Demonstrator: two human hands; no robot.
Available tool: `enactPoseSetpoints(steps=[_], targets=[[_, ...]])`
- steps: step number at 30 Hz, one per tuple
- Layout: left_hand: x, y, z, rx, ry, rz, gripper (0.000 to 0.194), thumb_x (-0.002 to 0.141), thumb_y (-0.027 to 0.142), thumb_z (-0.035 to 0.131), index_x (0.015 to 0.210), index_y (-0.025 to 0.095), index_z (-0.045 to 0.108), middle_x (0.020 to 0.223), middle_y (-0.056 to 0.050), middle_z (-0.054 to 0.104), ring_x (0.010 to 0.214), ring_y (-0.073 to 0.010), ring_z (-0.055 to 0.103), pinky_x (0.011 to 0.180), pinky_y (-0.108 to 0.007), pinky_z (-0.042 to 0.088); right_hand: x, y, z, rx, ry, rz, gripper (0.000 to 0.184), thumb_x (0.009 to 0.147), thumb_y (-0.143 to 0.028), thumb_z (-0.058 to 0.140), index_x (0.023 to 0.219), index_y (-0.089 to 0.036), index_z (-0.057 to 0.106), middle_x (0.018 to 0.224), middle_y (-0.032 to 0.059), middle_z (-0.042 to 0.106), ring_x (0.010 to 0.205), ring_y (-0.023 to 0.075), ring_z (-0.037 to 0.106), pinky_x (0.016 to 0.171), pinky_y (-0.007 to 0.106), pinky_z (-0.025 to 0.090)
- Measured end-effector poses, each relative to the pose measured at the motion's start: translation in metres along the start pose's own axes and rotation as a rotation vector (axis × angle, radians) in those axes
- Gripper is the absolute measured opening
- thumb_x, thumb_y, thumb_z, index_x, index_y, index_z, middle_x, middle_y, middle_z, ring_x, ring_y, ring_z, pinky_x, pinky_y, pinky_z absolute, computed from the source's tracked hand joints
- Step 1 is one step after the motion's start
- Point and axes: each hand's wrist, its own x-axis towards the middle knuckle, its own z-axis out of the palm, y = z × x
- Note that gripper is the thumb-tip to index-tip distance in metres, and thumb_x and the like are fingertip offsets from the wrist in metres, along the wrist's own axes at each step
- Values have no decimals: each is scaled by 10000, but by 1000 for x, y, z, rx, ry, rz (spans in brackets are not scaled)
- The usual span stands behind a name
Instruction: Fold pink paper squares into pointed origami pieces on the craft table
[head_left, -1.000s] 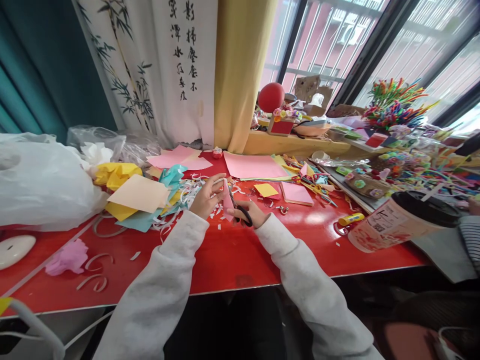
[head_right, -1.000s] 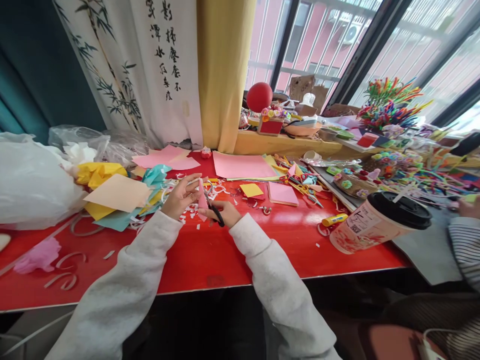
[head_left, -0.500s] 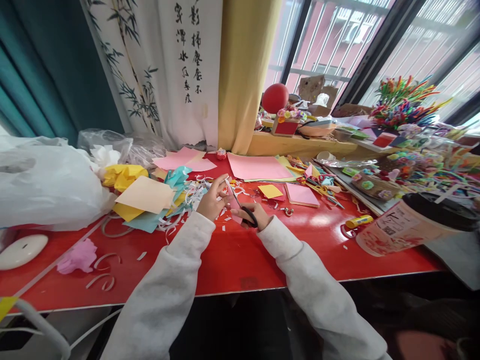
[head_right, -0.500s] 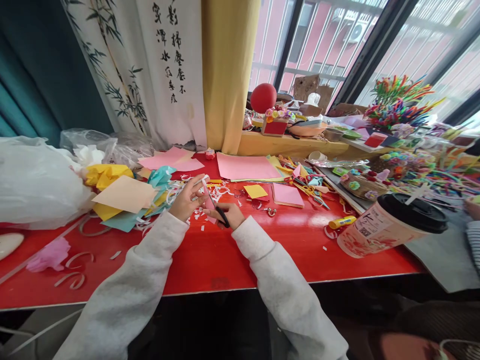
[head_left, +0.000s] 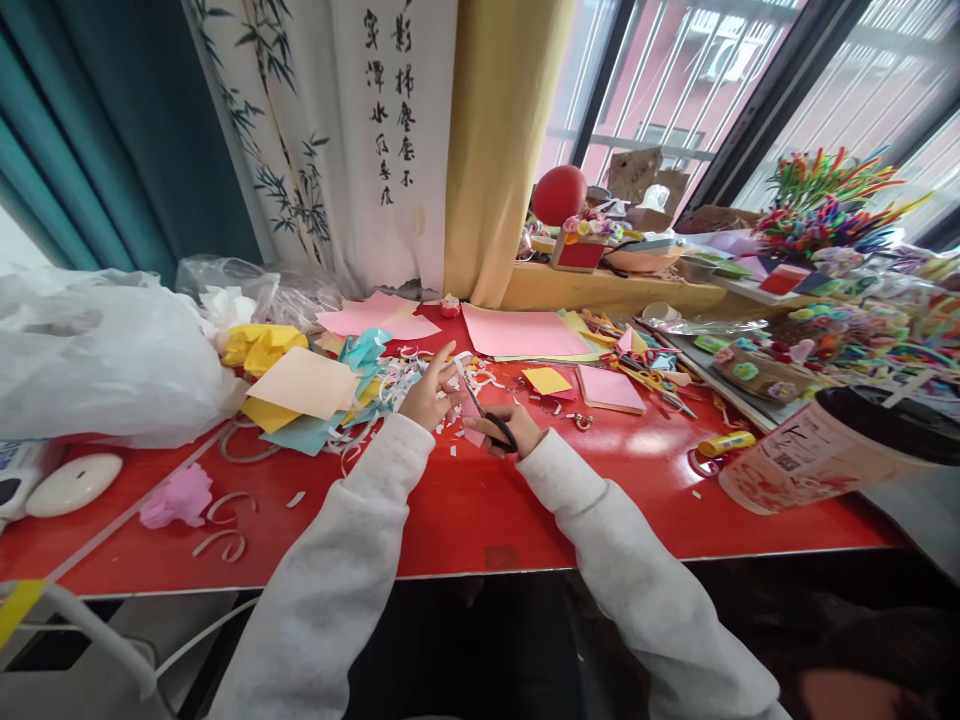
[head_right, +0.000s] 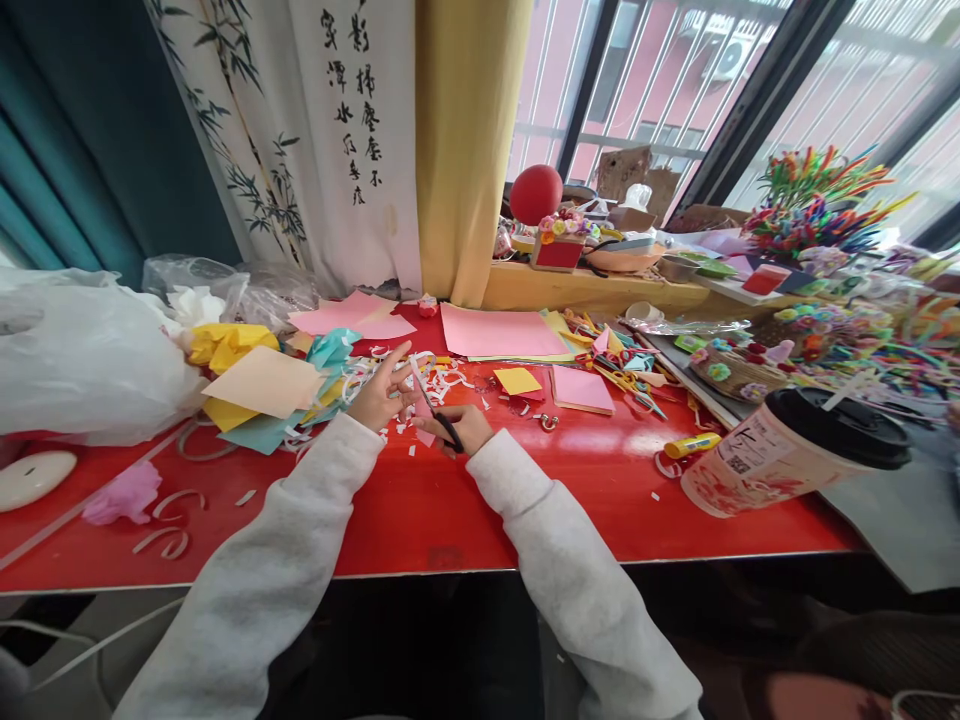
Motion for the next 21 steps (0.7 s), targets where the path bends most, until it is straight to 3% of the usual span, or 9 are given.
enactPoseSetpoints(steps=[12, 21], targets=[[-2, 10, 1, -56, -28, -18, 744, 631, 243, 639, 1272, 368, 282, 1325, -51, 356, 474, -41, 434, 403, -194, 371, -7, -8, 4, 68, 14, -49, 370, 547, -452, 664, 487, -160, 445, 348, -50, 443, 275, 59, 365, 286, 191, 235], [-3, 12, 1, -73, -34, -18, 754, 623, 243, 642, 1273, 352, 275, 1329, -72, 347, 487, -39, 439, 382, -178, 361, -4, 0, 3, 28, 35, -91, 406, 544, -489, 649, 473, -175, 402, 328, -58, 431, 254, 63, 349, 276, 199, 226]])
